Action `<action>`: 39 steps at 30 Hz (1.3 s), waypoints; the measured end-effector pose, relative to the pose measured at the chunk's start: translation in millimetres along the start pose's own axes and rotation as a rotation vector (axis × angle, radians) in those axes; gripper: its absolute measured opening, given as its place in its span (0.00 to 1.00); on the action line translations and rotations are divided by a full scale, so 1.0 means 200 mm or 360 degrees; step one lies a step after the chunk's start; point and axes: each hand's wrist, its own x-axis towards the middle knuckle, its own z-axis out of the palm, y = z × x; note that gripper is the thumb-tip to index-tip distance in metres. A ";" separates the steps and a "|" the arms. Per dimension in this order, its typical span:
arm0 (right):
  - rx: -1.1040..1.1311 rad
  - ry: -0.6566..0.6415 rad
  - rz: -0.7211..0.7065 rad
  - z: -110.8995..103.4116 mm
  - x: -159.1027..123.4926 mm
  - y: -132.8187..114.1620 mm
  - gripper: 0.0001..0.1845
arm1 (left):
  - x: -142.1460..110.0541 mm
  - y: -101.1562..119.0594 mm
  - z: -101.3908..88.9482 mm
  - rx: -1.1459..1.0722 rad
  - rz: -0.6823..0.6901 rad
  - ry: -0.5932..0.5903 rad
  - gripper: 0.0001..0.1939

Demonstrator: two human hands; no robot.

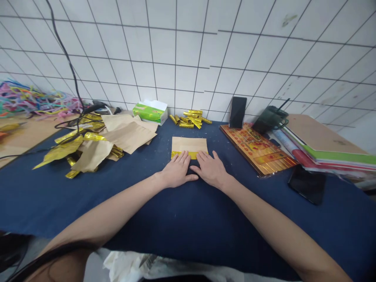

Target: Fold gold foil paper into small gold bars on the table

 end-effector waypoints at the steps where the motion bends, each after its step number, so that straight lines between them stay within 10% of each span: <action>1: -0.0018 0.0007 -0.0001 -0.01 0.00 -0.01 0.31 | 0.01 -0.02 0.00 0.0014 0.0008 -0.0003 0.42; 10: -0.0097 0.0100 -0.0080 -0.05 -0.01 -0.11 0.24 | 0.02 -0.20 -0.04 0.0024 0.0101 -0.0065 0.44; 34: 0.0244 -0.0097 -0.0254 0.02 0.01 -0.10 0.25 | -0.03 -0.19 -0.04 0.0211 -0.0226 0.0154 0.45; 39: 0.0309 -0.0108 -0.0313 0.01 0.01 -0.09 0.24 | -0.05 -0.07 -0.06 0.0052 0.0155 0.0149 0.45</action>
